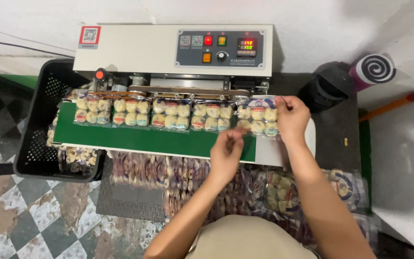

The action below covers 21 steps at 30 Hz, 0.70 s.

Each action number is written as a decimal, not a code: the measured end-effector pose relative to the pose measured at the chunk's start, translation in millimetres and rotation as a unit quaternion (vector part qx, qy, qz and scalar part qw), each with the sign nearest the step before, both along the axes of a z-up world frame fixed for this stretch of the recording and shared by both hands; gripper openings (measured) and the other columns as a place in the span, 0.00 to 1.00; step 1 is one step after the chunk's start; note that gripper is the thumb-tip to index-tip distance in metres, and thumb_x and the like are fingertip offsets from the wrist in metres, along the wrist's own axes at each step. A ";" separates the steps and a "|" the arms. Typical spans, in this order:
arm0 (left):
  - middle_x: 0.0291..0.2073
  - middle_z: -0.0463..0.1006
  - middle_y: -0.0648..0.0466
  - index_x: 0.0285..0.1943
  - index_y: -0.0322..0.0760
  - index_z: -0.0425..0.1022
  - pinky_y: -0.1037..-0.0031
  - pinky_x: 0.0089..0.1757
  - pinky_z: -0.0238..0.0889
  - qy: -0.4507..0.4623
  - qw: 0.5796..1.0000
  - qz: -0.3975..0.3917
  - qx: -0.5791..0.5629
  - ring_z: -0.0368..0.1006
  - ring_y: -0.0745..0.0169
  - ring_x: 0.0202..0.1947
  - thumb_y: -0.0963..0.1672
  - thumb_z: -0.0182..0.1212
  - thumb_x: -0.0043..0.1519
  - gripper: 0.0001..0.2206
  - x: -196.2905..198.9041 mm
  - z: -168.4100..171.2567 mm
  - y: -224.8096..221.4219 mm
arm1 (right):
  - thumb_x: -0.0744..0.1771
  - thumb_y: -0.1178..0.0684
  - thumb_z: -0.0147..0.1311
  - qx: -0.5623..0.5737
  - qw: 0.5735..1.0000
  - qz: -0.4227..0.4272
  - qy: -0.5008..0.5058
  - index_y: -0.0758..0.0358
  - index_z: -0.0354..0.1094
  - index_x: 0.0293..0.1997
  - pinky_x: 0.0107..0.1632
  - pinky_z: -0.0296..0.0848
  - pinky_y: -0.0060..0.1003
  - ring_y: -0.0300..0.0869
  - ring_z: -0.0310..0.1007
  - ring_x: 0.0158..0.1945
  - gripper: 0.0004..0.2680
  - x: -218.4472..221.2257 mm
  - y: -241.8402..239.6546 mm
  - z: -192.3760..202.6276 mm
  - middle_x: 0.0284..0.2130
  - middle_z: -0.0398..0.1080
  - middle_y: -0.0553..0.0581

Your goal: The person places small plastic bags containing food items onto a conveyor belt of a packaging machine. The machine seals the bags as they move along the belt. The person then collects the sealed bags and stacks them on the table.

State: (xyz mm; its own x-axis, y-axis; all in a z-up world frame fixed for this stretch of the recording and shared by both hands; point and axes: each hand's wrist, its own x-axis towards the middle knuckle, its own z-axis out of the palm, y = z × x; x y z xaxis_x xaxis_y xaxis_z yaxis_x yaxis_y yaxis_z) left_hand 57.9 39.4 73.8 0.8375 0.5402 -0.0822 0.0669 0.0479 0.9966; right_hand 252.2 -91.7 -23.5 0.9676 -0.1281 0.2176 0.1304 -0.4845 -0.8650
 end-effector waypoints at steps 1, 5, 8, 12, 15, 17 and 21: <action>0.50 0.84 0.36 0.50 0.34 0.76 0.60 0.51 0.76 -0.001 1.000 0.003 0.001 0.81 0.41 0.54 0.37 0.63 0.65 0.06 -12.4 1.1 0.9 | 0.66 0.52 0.72 0.001 1.000 0.003 -0.001 0.53 0.82 0.37 0.38 0.74 0.41 0.47 0.77 0.31 0.03 0.4 3.1 -0.1 0.26 0.76 0.52; 0.51 0.85 0.40 0.47 0.35 0.78 0.60 0.52 0.76 0.025 0.999 -0.029 -0.013 0.82 0.46 0.52 0.36 0.62 0.65 0.05 -63.9 -15.9 4.5 | 0.67 0.50 0.71 -0.037 0.999 0.018 -0.022 0.53 0.81 0.37 0.40 0.75 0.41 0.47 0.78 0.33 0.04 -1.1 3.6 -2.1 0.27 0.75 0.52; 0.50 0.86 0.40 0.48 0.33 0.78 0.62 0.51 0.77 0.037 0.998 -0.032 -0.042 0.84 0.51 0.51 0.36 0.62 0.66 0.05 -91.6 -32.4 9.6 | 0.68 0.53 0.71 -0.048 0.997 0.044 -0.047 0.58 0.80 0.38 0.35 0.77 0.38 0.47 0.78 0.29 0.04 -4.9 -2.0 7.6 0.26 0.73 0.53; 0.47 0.87 0.40 0.47 0.31 0.78 0.61 0.50 0.76 0.037 0.997 -0.046 -0.047 0.84 0.51 0.49 0.36 0.62 0.66 0.04 -112.9 -39.4 4.9 | 0.65 0.47 0.74 -0.106 0.992 0.049 -0.056 0.59 0.79 0.37 0.43 0.78 0.46 0.55 0.80 0.37 0.09 -4.5 -2.5 14.3 0.28 0.74 0.55; 0.45 0.88 0.44 0.46 0.34 0.79 0.64 0.49 0.77 0.024 0.996 -0.071 -0.043 0.85 0.56 0.46 0.36 0.63 0.65 0.04 -117.5 -41.3 -6.5 | 0.62 0.42 0.75 -0.183 0.981 0.028 -0.057 0.54 0.75 0.34 0.46 0.76 0.44 0.49 0.79 0.37 0.12 -11.4 10.1 18.7 0.27 0.71 0.48; 0.43 0.88 0.47 0.46 0.36 0.80 0.66 0.47 0.77 0.021 0.995 -0.093 -0.024 0.84 0.59 0.45 0.37 0.64 0.65 0.05 -121.9 -23.2 -14.7 | 0.62 0.41 0.76 -0.193 0.979 0.010 -0.064 0.54 0.73 0.33 0.46 0.76 0.45 0.50 0.79 0.37 0.14 -3.9 12.5 9.4 0.27 0.69 0.48; 0.35 0.87 0.56 0.46 0.44 0.84 0.73 0.43 0.75 0.021 0.990 -0.136 0.043 0.81 0.69 0.40 0.39 0.69 0.64 0.05 -133.6 -35.7 -17.2 | 0.65 0.43 0.74 -0.164 0.984 0.010 -0.068 0.57 0.75 0.34 0.46 0.76 0.47 0.53 0.80 0.39 0.12 -8.8 7.5 11.2 0.28 0.72 0.52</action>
State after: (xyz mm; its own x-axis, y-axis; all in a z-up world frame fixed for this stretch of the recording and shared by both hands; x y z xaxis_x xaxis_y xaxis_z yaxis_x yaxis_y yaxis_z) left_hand -75.7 22.3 38.1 0.9499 0.3012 -0.0838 0.1072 -0.0618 0.9923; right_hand 243.5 -84.2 -12.3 0.9280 -0.0107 0.3724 0.2468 -0.7312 -0.6360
